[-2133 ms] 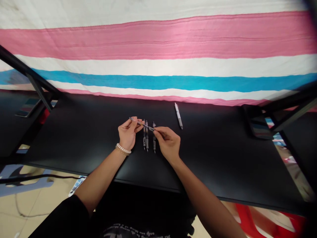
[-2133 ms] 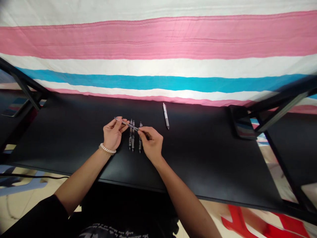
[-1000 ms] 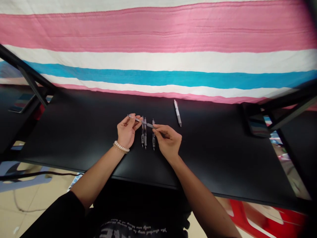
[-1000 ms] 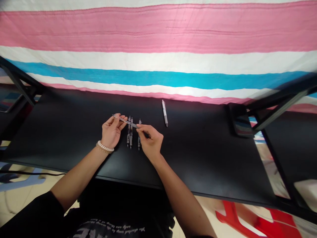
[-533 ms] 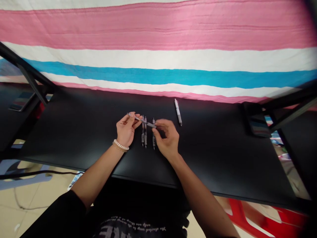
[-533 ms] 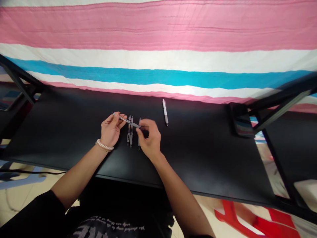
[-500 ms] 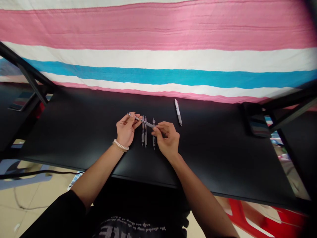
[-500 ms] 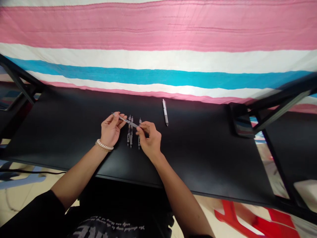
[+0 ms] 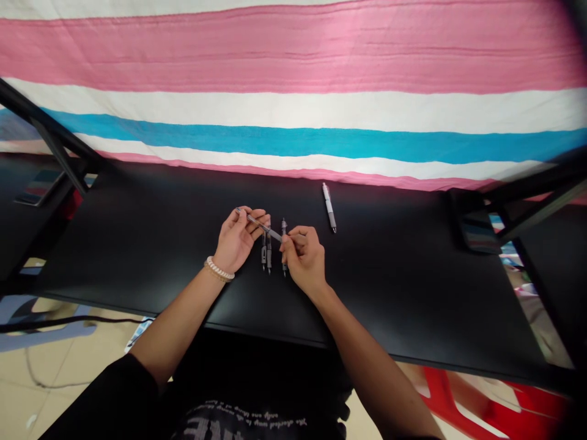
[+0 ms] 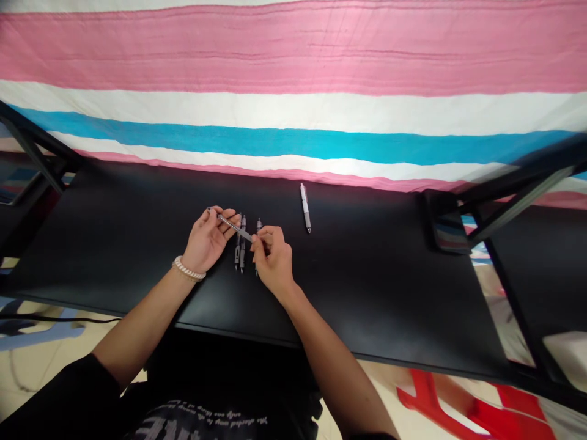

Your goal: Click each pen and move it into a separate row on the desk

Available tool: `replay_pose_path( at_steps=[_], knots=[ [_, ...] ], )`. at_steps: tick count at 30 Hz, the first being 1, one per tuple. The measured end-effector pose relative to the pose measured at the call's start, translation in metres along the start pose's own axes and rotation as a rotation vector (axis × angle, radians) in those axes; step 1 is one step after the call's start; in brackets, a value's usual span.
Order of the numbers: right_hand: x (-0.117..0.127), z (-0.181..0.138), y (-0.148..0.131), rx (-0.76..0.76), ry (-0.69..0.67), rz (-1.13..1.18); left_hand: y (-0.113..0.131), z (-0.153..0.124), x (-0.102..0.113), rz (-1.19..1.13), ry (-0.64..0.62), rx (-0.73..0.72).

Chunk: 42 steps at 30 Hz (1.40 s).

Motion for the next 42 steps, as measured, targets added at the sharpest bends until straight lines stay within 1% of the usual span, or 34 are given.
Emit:
replay_pose_path(
  at_steps=[3, 7, 11, 13, 15, 18, 20, 21, 23, 24, 26, 28, 30, 31, 32, 33, 35, 36, 37, 38, 39, 40, 42],
  knots=[
    [-0.006, -0.002, -0.003, 0.069, -0.056, -0.089, 0.006, -0.002, -0.009, -0.134, -0.071, 0.067],
    [-0.018, -0.007, -0.005, 0.152, -0.146, -0.189, 0.016, -0.006, -0.011, -0.198, -0.075, 0.061],
    [-0.024, -0.011, -0.005, 0.165, -0.153, -0.225, 0.017, -0.006, -0.007, -0.239, -0.084, 0.052],
    [-0.024, -0.012, -0.005, 0.165, -0.136, -0.241, 0.017, -0.005, -0.006, -0.226, -0.084, 0.051],
    [-0.021, -0.011, -0.006, 0.167, -0.072, -0.248, 0.015, -0.005, -0.008, -0.18, -0.105, 0.074],
    [-0.007, -0.007, -0.007, 0.135, 0.114, -0.226, 0.01, -0.005, -0.013, -0.096, -0.191, 0.16],
    [0.008, -0.004, -0.005, 0.081, 0.262, -0.203, 0.007, -0.004, -0.014, -0.054, -0.233, 0.185],
    [0.017, -0.002, -0.003, 0.052, 0.33, -0.205, 0.006, -0.004, -0.013, -0.035, -0.233, 0.174],
    [0.037, 0.003, 0.001, 0.011, 0.443, -0.287, 0.007, -0.002, -0.008, -0.004, -0.199, 0.133],
    [0.045, 0.006, 0.004, -0.002, 0.455, -0.365, 0.008, -0.001, -0.005, 0.003, -0.175, 0.113],
    [0.057, 0.012, 0.009, -0.028, 0.409, -0.568, 0.009, 0.0, 0.001, -0.013, -0.136, 0.085],
    [0.064, 0.015, 0.012, -0.048, 0.405, -0.728, 0.01, 0.001, 0.003, -0.058, -0.131, 0.07],
    [0.066, 0.013, 0.009, -0.024, 0.426, -0.792, 0.009, 0.0, 0.002, -0.087, -0.147, 0.07],
    [0.064, 0.012, 0.006, 0.0, 0.402, -0.771, 0.009, 0.0, 0.002, -0.088, -0.151, 0.073],
    [0.06, 0.011, 0.004, 0.021, 0.326, -0.719, 0.009, 0.0, 0.001, -0.083, -0.153, 0.076],
    [0.053, 0.01, 0.001, 0.037, 0.191, -0.655, 0.008, -0.001, 0.0, -0.075, -0.152, 0.078],
    [0.035, 0.007, -0.002, 0.047, -0.169, -0.57, 0.009, -0.001, -0.002, -0.061, -0.148, 0.077],
    [0.027, 0.005, -0.003, 0.051, -0.314, -0.581, 0.009, -0.001, -0.002, -0.059, -0.146, 0.071],
    [0.022, 0.003, -0.004, 0.057, -0.412, -0.612, 0.01, -0.001, -0.002, -0.058, -0.143, 0.064],
    [0.019, 0.001, -0.004, 0.067, -0.458, -0.647, 0.011, -0.001, -0.002, -0.056, -0.139, 0.058],
    [0.019, 0.001, -0.004, 0.078, -0.454, -0.668, 0.011, 0.0, -0.001, -0.05, -0.134, 0.051],
    [0.02, 0.002, -0.004, 0.086, -0.424, -0.663, 0.011, 0.0, 0.0, -0.04, -0.129, 0.04],
    [0.025, 0.005, -0.003, 0.095, -0.331, -0.569, 0.011, 0.002, 0.003, 0.014, -0.114, -0.005]
  ],
)
Point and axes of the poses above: each hand's wrist, its own z-axis towards the middle knuckle, its own x-axis out of the back of the hand, y = z × x, the point moved 4 cm from there along z, towards the middle knuckle, and after that the axes turned 12 degrees about -y, right-handed, at the moved point
